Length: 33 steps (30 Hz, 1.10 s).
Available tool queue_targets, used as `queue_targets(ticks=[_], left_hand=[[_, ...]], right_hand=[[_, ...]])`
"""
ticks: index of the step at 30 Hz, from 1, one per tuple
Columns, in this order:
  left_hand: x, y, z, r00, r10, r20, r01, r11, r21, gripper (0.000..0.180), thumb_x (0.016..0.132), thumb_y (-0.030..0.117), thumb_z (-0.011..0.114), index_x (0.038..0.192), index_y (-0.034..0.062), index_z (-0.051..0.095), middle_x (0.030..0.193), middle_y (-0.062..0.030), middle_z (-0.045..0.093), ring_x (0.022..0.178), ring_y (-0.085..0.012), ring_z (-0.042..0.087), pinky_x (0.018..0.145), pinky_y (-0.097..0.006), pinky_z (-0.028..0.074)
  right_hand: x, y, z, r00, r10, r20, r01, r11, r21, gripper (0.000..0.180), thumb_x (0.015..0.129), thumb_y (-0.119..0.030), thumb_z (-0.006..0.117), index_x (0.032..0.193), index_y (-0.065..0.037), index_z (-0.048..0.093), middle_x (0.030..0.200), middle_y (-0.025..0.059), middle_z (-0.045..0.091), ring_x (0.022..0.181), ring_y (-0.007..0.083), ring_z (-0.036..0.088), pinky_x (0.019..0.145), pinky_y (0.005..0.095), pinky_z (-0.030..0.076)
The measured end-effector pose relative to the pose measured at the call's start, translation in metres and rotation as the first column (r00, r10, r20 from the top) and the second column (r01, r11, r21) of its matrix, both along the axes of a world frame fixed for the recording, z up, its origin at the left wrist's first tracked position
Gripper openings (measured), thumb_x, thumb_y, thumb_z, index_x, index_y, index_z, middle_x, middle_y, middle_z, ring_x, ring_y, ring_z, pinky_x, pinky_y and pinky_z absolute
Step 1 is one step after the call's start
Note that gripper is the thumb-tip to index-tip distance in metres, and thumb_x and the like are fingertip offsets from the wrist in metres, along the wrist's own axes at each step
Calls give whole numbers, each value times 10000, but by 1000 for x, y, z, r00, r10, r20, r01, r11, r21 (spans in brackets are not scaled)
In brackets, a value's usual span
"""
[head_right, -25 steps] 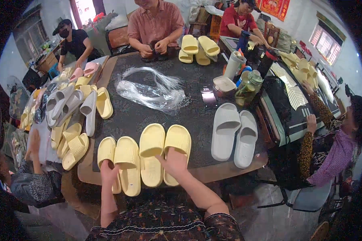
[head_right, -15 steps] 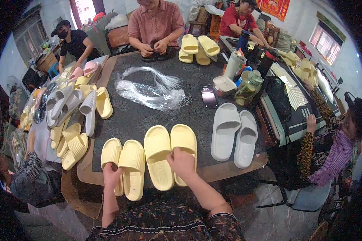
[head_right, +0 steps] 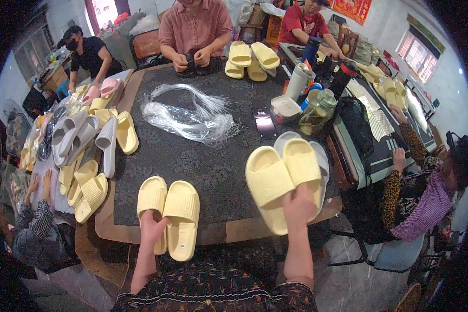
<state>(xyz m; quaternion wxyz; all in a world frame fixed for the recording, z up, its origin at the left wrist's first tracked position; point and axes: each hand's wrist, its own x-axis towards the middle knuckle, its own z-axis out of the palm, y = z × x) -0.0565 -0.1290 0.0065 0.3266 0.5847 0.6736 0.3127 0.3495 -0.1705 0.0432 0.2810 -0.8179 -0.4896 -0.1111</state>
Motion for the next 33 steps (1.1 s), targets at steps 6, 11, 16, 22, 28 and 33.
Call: queue_targets(ticks=[6,11,16,22,28,33], left_hand=[[22,10,-7,997,-66,51,69,996,-64,363,651,145,752,915,-60,611,801,-127,648,735,-196,626,655,-323,492],[58,20,6,970,-173,173,195,974,-116,435,705,160,769,1021,-76,586,938,-134,662,823,-185,637,721,-317,511],[82,20,-10,856,-137,499,213,972,-100,384,798,153,729,1065,-59,552,922,-70,626,821,-121,607,706,-265,504],[69,13,-3,884,-194,426,261,960,-104,429,804,180,723,1131,-39,551,924,-96,611,843,-138,618,713,-265,511],[37,26,62,852,-509,120,507,860,53,383,785,197,708,1127,44,626,1068,-120,645,890,-149,637,722,-289,522],[50,68,77,922,-382,65,378,923,67,294,781,229,704,988,22,675,900,-106,674,822,-215,659,681,-329,522]], right_hand=[[41,18,17,984,-170,-49,170,985,4,156,781,-155,604,813,-36,509,648,159,581,629,362,602,569,456,458],[59,40,42,963,-195,-184,229,956,182,228,871,-205,559,822,15,525,732,213,620,726,411,612,642,479,478],[57,59,32,934,-211,-290,236,970,56,307,858,-213,604,993,53,530,875,235,630,830,403,614,724,459,483],[-26,51,26,980,126,-153,-100,981,168,398,813,-171,663,1161,-13,549,889,115,569,820,272,545,741,379,456],[-104,83,7,699,587,-409,-599,792,114,298,791,-251,716,1006,-53,656,778,54,598,748,214,578,697,321,484],[-146,126,-11,797,563,-218,-599,783,-168,416,813,-458,622,980,-81,676,800,75,662,799,271,621,735,396,500]])
